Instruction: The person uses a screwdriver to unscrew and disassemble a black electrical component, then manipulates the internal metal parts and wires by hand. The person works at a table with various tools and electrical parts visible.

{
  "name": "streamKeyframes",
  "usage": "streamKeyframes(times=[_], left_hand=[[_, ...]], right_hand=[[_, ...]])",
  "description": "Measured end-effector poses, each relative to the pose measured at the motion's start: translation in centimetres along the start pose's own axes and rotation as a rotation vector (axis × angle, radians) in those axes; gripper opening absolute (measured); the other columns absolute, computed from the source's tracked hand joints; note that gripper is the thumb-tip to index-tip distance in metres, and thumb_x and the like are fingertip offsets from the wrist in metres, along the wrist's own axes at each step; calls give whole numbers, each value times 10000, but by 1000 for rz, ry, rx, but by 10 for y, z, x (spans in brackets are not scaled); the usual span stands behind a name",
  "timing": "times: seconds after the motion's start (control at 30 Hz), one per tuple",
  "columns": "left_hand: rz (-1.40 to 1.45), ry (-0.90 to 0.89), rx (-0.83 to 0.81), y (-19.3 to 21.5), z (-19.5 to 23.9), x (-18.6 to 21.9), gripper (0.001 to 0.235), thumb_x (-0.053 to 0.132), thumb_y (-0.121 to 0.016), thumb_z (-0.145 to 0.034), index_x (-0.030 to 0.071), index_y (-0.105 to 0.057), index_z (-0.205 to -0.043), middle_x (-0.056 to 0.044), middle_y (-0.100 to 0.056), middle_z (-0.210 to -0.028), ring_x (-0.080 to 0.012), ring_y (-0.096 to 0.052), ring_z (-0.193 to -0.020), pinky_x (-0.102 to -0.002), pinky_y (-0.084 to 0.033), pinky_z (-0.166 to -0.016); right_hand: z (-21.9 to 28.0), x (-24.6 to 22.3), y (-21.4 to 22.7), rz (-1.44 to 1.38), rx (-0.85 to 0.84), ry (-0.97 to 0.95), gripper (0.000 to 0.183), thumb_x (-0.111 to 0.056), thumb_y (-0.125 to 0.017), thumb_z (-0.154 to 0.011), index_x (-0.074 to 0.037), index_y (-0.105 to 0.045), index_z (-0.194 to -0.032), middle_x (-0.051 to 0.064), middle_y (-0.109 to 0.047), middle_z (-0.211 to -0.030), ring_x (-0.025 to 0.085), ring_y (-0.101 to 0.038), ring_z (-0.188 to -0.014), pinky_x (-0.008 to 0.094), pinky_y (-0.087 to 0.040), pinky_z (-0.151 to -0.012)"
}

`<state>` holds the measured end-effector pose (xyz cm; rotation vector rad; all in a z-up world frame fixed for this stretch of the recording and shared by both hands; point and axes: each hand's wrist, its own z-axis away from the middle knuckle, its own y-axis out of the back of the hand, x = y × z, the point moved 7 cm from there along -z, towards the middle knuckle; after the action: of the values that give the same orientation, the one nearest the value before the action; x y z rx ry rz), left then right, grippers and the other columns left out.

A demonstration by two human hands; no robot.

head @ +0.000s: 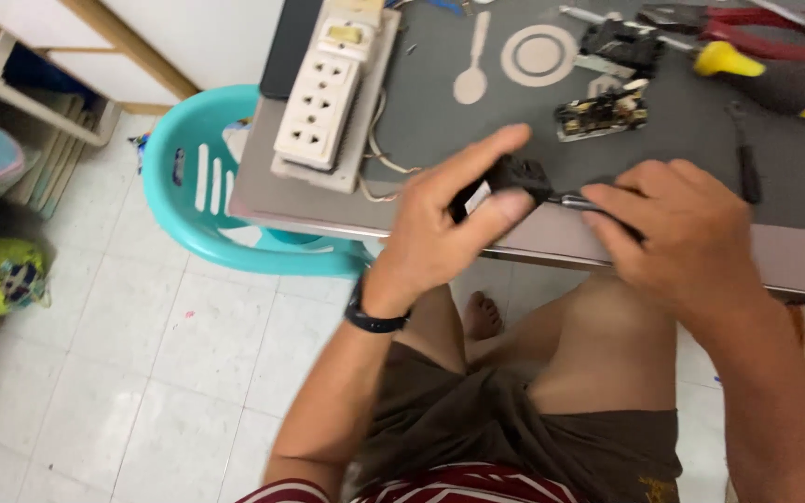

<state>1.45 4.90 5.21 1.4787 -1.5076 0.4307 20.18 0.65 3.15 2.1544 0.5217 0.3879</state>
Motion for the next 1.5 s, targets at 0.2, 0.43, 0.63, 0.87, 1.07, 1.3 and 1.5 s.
streamKeyframes(times=[0.2,0.43,0.63,0.87,1.07,1.3,1.5], left_hand=[[-968,-147,-250,-17,-11,-25,920,586,-843,-828,277,-308,-1509,-21,-473,-955,-244,-475,-806,-405,-454,-498],[-653,116,-196,-9,0,-33,1037,527,-857,-751,228,-228,-1519,-23,-604,-1111,-307,-561,-973,-438,-482,-654],[-719,-99,109,2,14,-22,416,313,-693,-859,13,-628,-1140,-114,-603,-945,-352,-536,-845,-439,-468,-722],[-621,-93,82,6,9,-16,317,370,-696,-832,80,-580,-878,-69,-576,-810,-307,-501,-730,-429,-389,-565],[-633,-145,180,8,9,-5,291,268,-709,-832,60,-511,-789,-72,-465,-723,-291,-435,-669,-414,-379,-570],[-635,-155,231,8,10,-8,240,254,-676,-857,49,-563,-805,-65,-438,-689,-272,-401,-634,-393,-354,-540],[-606,-126,200,7,11,-16,197,234,-584,-888,41,-581,-849,-69,-451,-715,-281,-416,-653,-409,-380,-578]], right_hand=[[7,9,-7,57,-29,-57,179,-154,-765,-909,-186,-763,-1084,4,-649,-1012,241,-560,-850,355,-454,-735],[-18,-14,25,-158,307,-197,114,138,-778,-925,38,-780,-979,141,-680,-906,288,-601,-770,370,-460,-713],[-62,-49,8,-276,269,-226,331,-239,-913,-802,6,-746,-951,107,-699,-942,268,-619,-815,350,-500,-696],[-63,-36,-14,-505,289,-497,98,-11,-702,-867,17,-722,-959,103,-687,-906,222,-638,-785,334,-496,-720],[-65,-51,-6,-431,357,-380,105,48,-760,-863,50,-722,-960,162,-676,-986,285,-642,-852,391,-505,-776],[-58,-64,-8,-519,427,-431,373,100,-755,-864,132,-613,-1208,274,-649,-1185,361,-645,-1098,418,-561,-960],[-64,-67,-12,-433,387,-295,233,91,-813,-817,114,-696,-1017,242,-673,-1141,408,-625,-1124,473,-537,-1013]])
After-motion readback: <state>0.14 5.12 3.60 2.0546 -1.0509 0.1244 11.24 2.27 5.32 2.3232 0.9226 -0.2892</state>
